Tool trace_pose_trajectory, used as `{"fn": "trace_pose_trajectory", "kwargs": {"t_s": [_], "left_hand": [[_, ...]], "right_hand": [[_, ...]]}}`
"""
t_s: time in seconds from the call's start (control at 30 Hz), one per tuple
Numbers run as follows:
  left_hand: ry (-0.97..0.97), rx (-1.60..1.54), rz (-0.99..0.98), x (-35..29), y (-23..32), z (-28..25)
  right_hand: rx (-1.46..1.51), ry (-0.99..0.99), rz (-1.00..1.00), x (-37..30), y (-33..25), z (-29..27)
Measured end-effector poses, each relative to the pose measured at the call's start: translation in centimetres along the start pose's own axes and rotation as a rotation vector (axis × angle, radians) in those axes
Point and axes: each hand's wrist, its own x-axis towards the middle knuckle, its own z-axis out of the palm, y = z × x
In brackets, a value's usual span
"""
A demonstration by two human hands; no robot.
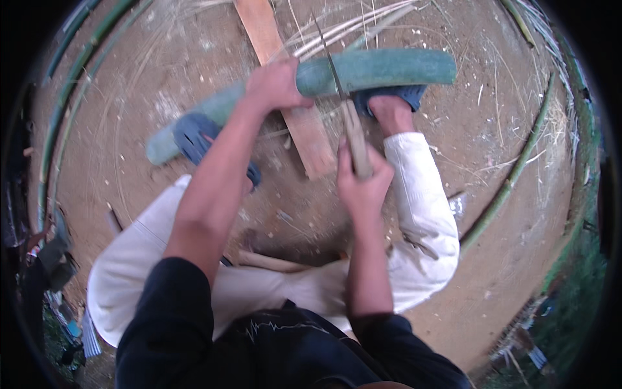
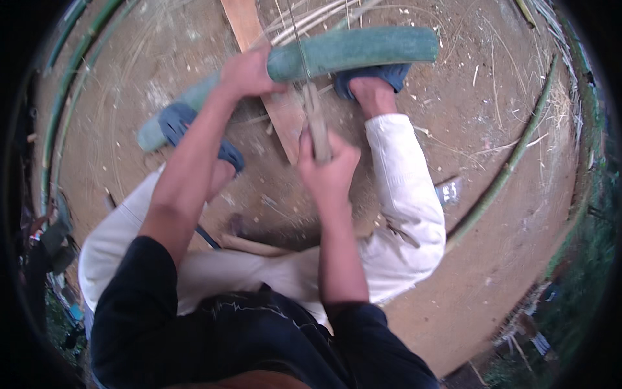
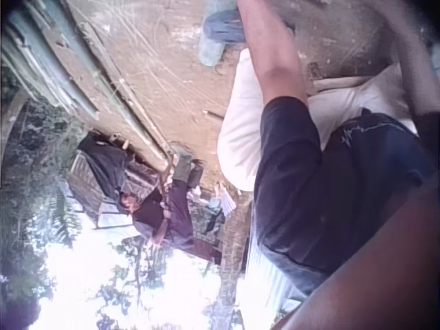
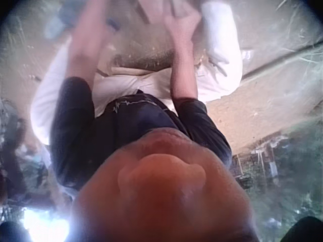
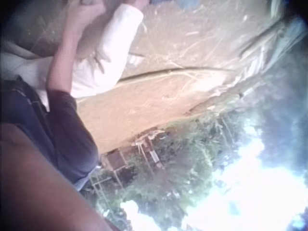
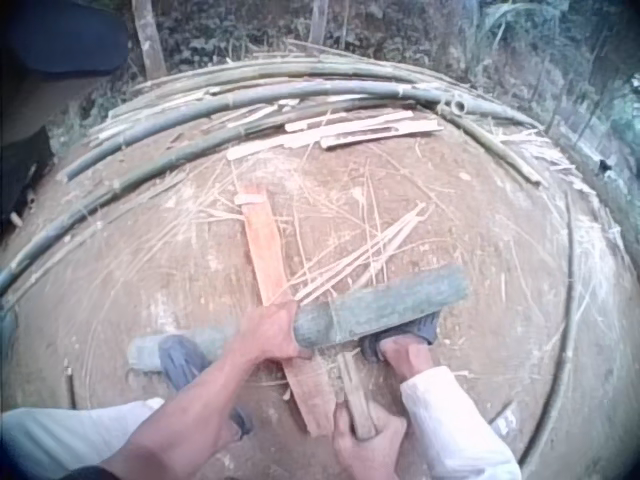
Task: The person sits on the ground and uses a hand saw to cut a long green bamboo pole. The bamboo is stabilized between the person's feet and a wooden block. The person repeatedly saws back and forth until the bamboo is severed into two pieces.
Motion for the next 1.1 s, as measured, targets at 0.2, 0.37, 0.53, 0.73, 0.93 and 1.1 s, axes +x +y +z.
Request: {"fn": "trace_pose_trajectory", "kwargs": {"t_s": [0.2, 0.37, 0.53, 0.73, 0.93, 1.1], "left_hand": [[0.071, -0.037, 0.081, 2.8, -2.4, -0.9], [-0.003, -0.062, 0.073, 2.6, -1.8, 0.1], [-0.050, -0.057, 0.086, 3.3, -2.6, -0.3], [-0.247, -0.217, 0.148, 6.3, -4.8, -1.3], [-0.192, -0.257, 0.084, 7.8, -5.5, -1.9], [0.139, 0.054, 0.075, 5.7, -5.0, 0.7]], "right_hand": [[0.125, 0.040, -0.200, 4.4, 5.7, 3.9], [0.072, 0.072, -0.325, 3.4, 10.6, 4.5], [0.105, 0.026, -0.240, 4.1, 7.4, 3.9], [0.097, 0.059, -0.211, 5.2, 5.0, 5.0], [0.185, 0.035, -0.228, 9.6, 7.3, 7.2], [0.222, 0.008, -0.140, 11.2, 6.2, 8.1]]}}
